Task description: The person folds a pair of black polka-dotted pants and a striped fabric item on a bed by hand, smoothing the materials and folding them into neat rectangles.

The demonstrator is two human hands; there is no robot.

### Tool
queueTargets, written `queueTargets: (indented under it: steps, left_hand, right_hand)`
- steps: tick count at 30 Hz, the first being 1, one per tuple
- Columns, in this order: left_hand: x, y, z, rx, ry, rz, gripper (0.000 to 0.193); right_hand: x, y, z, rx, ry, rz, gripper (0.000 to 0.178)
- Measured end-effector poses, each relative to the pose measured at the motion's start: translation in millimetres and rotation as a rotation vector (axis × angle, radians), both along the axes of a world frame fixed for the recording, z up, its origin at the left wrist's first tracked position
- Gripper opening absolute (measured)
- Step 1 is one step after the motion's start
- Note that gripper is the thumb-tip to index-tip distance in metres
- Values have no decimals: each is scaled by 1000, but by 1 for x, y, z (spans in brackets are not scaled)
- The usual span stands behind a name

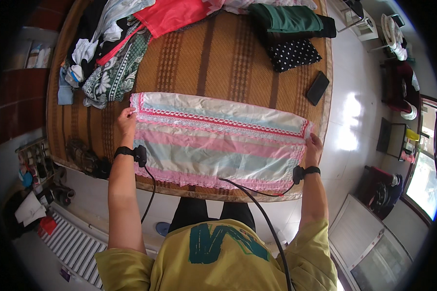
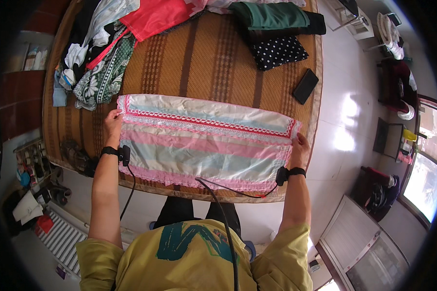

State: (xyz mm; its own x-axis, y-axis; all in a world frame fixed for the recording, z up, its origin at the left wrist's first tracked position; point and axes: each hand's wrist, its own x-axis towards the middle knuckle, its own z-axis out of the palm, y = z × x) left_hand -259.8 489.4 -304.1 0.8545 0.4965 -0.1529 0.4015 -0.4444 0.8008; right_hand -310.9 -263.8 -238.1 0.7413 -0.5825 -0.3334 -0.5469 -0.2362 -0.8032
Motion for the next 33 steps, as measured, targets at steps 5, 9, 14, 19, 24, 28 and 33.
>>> queueTargets:
  steps: [5, 9, 14, 19, 24, 28, 33]
  left_hand:
    - [2, -1, -9, 36, -25, 5, 19]
    - [5, -6, -6, 98, -32, -4, 17]
    - [7, -18, 1, 174, 22, 58, 17]
    - [10, -29, 15, 228, -18, 49, 16]
    - [6, -48, 37, 391, 51, 65, 28]
    - [-64, -76, 75, 540, -107, -514, 44]
    - [-176, -95, 114, 451, 277, -1209, 60]
  right_hand:
    - [4, -5, -24, -85, 9, -46, 33]
    - [5, -9, -44, -194, -21, -26, 33]
    - [6, -1, -45, -370, -30, -14, 27]
    - [12, 7, -32, -484, -43, 45, 28]
    - [7, 26, -10, -534, -13, 152, 35]
    - [-72, 73, 23, -589, -130, 653, 52]
    - [-163, 105, 39, -421, 123, 1144, 63]
